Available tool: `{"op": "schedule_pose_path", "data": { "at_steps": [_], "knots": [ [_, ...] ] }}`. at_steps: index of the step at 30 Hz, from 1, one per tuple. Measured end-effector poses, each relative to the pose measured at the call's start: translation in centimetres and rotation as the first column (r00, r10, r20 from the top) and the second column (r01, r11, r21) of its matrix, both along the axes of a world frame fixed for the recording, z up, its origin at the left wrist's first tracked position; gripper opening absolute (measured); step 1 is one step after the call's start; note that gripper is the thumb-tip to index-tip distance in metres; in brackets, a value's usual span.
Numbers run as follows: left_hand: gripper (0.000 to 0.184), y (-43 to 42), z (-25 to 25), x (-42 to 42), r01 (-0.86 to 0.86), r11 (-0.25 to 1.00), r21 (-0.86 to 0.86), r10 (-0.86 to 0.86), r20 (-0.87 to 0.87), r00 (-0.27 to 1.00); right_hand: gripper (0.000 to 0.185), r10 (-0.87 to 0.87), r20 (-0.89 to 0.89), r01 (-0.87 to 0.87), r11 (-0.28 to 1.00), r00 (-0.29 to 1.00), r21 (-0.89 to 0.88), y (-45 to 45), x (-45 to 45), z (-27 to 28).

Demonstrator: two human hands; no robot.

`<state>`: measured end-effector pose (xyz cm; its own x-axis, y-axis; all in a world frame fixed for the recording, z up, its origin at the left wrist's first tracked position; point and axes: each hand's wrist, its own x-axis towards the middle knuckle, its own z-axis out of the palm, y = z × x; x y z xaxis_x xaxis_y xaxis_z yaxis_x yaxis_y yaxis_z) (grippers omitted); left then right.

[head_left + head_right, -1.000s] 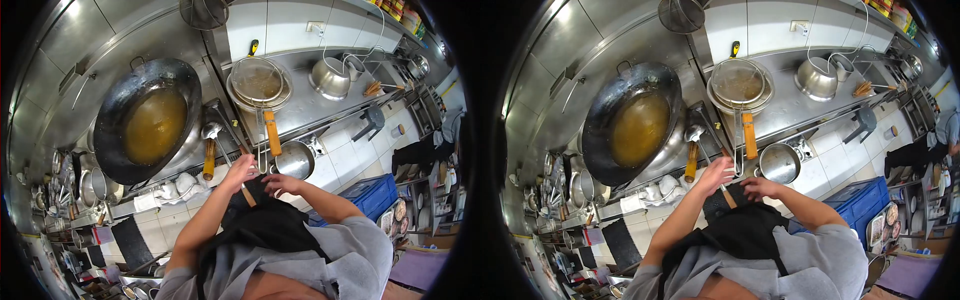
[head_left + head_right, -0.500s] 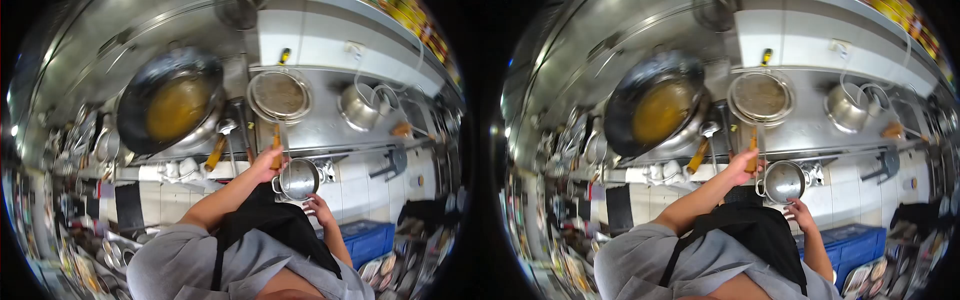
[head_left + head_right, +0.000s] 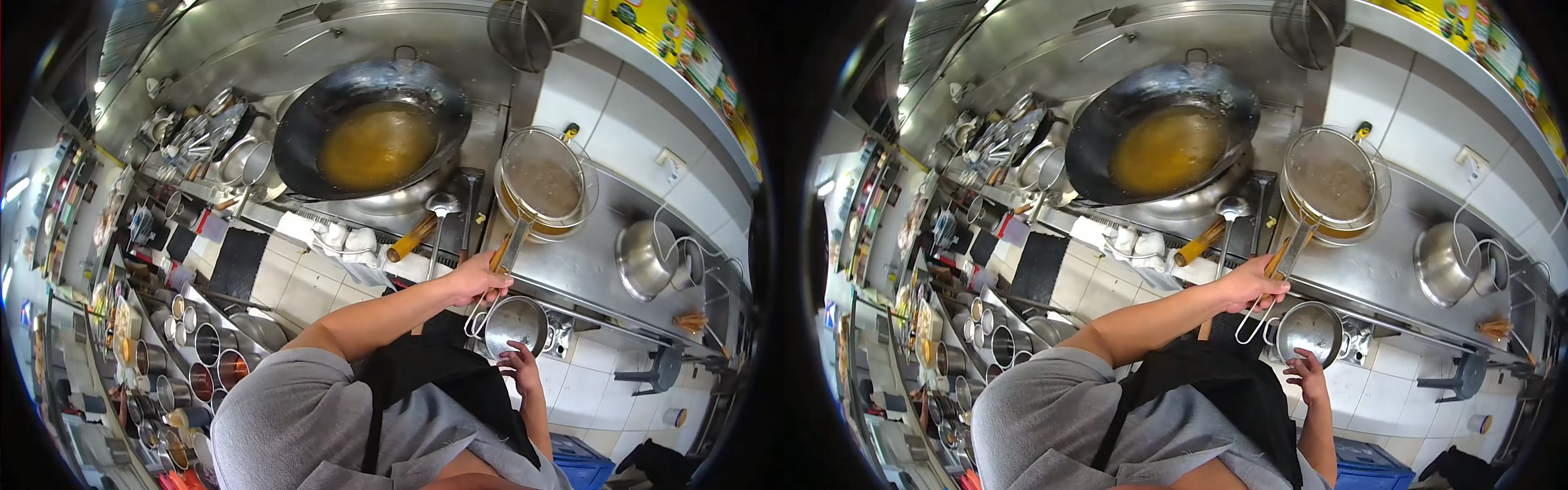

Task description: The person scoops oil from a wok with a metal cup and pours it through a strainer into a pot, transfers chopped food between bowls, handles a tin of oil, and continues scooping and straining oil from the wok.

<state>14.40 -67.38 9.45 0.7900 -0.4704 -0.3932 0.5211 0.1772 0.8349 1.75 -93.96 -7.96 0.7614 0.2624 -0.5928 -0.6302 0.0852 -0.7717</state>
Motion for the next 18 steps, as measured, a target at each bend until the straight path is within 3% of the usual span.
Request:
{"op": "schedule_pose_path", "data": {
  "at_steps": [5,8,14,18],
  "knots": [
    [0.031,3.3,-0.5,0.2,-0.016,0.999,0.04,0.016,-0.009,1.0,0.037,0.058,-0.019,-0.058,0.997,0.998,-0.043,1.6,0.7,0.5],
    [0.03,6.7,0.1,-0.2,-0.052,0.997,-0.061,0.049,-0.047,0.998,0.036,0.047,-0.01,-0.047,0.998,0.999,-0.046,2.6,1.3,0.7],
    [0.03,20.8,3.8,-0.5,-0.349,0.917,-0.191,0.367,0.065,0.928,0.037,-0.024,0.002,0.025,0.993,1.0,-0.113,5.5,1.9,0.8],
    [0.024,36.1,6.0,0.4,-0.611,0.781,-0.127,0.624,0.151,0.766,0.041,-0.049,-0.005,0.048,0.985,0.999,-0.163,9.3,2.1,0.3]
  ]
}}
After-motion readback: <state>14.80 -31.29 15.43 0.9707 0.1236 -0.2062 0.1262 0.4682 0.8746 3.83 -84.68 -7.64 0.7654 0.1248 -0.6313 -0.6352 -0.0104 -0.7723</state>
